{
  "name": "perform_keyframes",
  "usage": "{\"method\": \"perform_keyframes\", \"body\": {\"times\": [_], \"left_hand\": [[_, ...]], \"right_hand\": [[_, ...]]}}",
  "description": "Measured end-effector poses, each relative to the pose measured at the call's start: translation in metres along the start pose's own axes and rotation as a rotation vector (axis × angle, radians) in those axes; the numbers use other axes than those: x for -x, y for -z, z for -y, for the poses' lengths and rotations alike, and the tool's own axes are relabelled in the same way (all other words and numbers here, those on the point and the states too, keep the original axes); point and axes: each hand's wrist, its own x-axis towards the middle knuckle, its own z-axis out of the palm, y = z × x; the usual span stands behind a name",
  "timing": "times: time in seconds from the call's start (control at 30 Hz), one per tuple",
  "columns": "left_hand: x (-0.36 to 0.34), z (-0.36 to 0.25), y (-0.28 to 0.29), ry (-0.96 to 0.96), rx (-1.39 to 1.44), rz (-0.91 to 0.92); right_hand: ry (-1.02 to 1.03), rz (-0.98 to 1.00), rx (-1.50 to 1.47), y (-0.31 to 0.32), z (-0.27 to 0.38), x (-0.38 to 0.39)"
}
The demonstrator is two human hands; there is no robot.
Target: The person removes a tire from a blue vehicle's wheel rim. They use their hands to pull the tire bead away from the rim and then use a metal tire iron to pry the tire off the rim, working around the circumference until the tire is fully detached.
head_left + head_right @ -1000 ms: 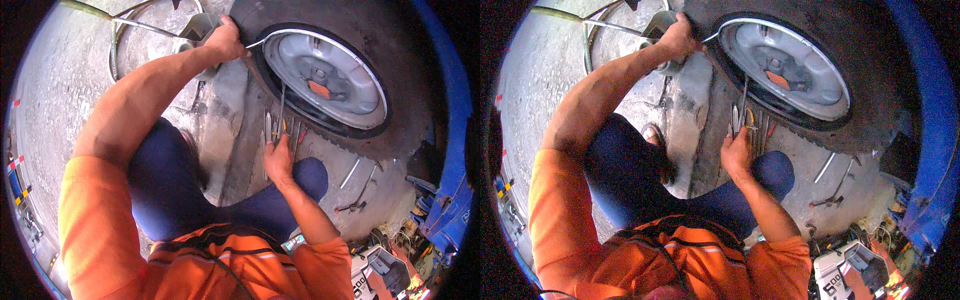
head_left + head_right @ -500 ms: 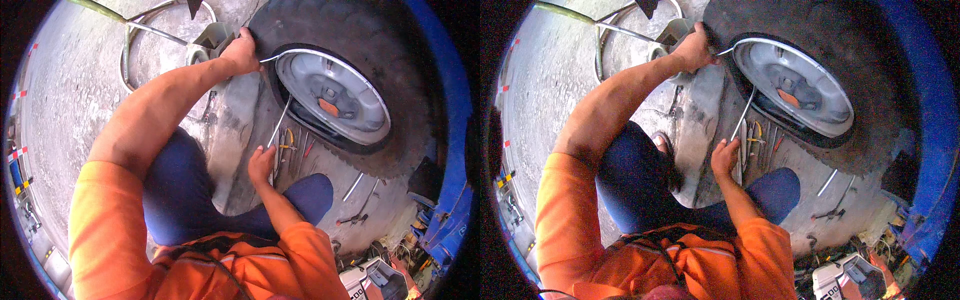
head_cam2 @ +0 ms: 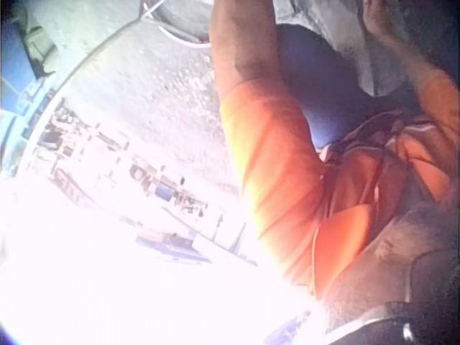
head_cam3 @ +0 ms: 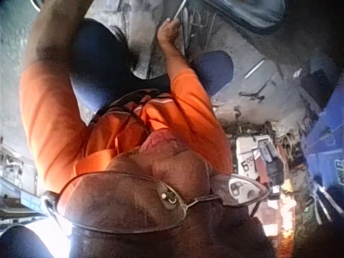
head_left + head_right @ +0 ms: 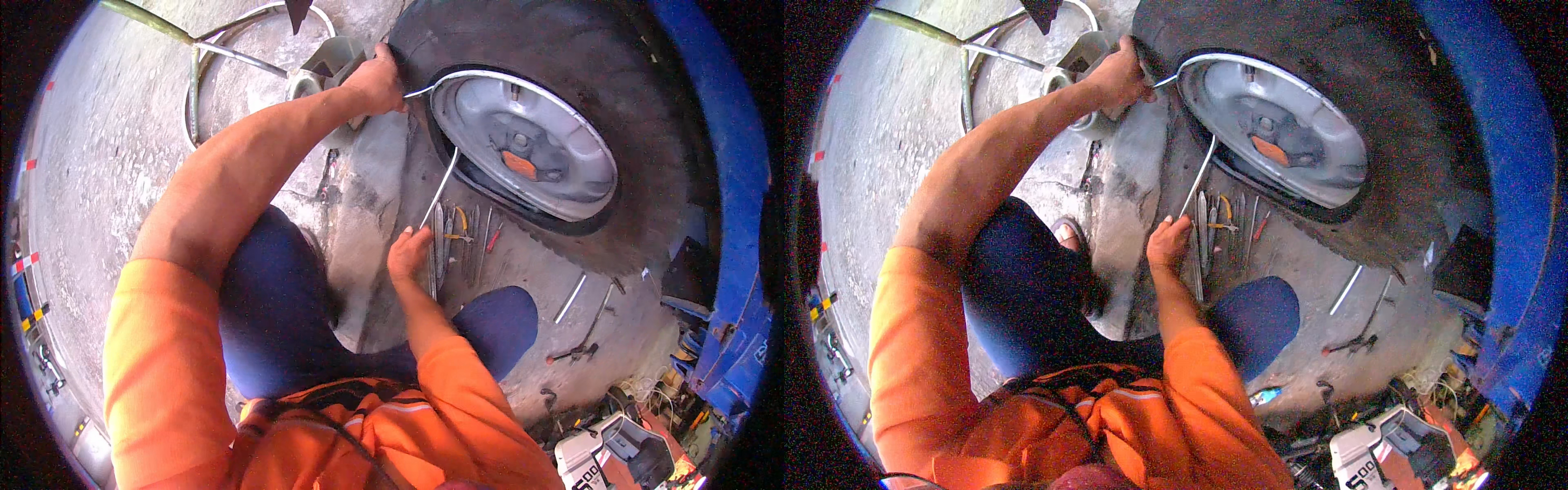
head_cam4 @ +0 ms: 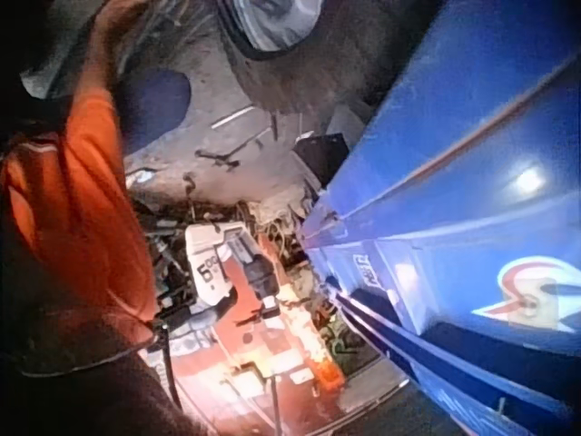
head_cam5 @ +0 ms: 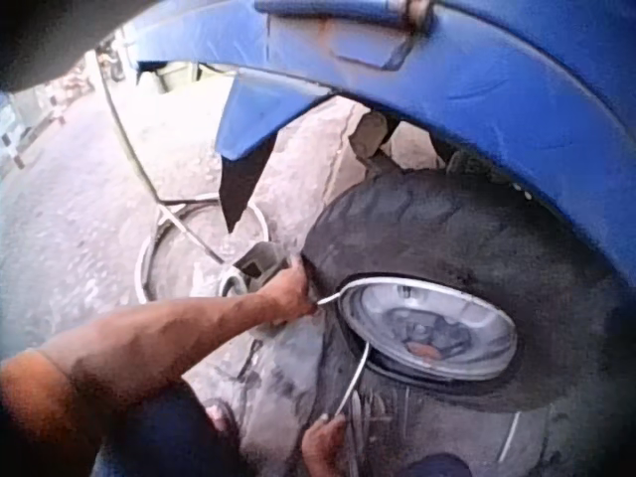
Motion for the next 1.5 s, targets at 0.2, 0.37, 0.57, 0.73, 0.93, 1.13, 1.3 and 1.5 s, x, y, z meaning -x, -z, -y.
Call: {"method": "perform_keyframes", "body": {"times": [0.2, 0.37, 0.57, 0.73, 0.93, 1.13, 1.3, 1.5], "left_hand": [[-0.005, 0.004, -0.006, -0.032, -0.101, -0.018], [0.011, 0.0, -0.017, 0.08, 0.041, -0.042], [0.023, -0.019, -0.008, 0.124, -0.083, 0.046], [0.027, 0.069, -0.048, -0.119, 0.139, 0.505], [0.057, 0.002, -0.102, 0.052, 0.25, 0.654], [0.068, -0.026, -0.194, 0.269, 0.127, 0.384], [0.064, -0.011, -0.255, 0.472, 0.354, 0.369], [0.07, -0.03, -0.245, 0.503, 0.435, 0.201]], "right_hand": [[-0.023, 0.1, 0.275, 0.007, 0.011, -0.007], [-0.206, 0.375, 0.146, 0.017, 0.03, -0.022], [-0.02, 0.651, 0.501, -0.026, -0.04, -0.057], [0.028, 0.802, 0.466, 0.018, 0.018, -0.051], [-0.245, 0.888, 0.243, 0.047, 0.017, -0.062], [0.03, 0.909, 0.07, 0.049, 0.005, -0.059], [-0.173, 1.05, -0.005, 0.043, -0.005, -0.069], [-0.02, 0.564, -0.324, 0.015, -0.026, -0.018]]}}
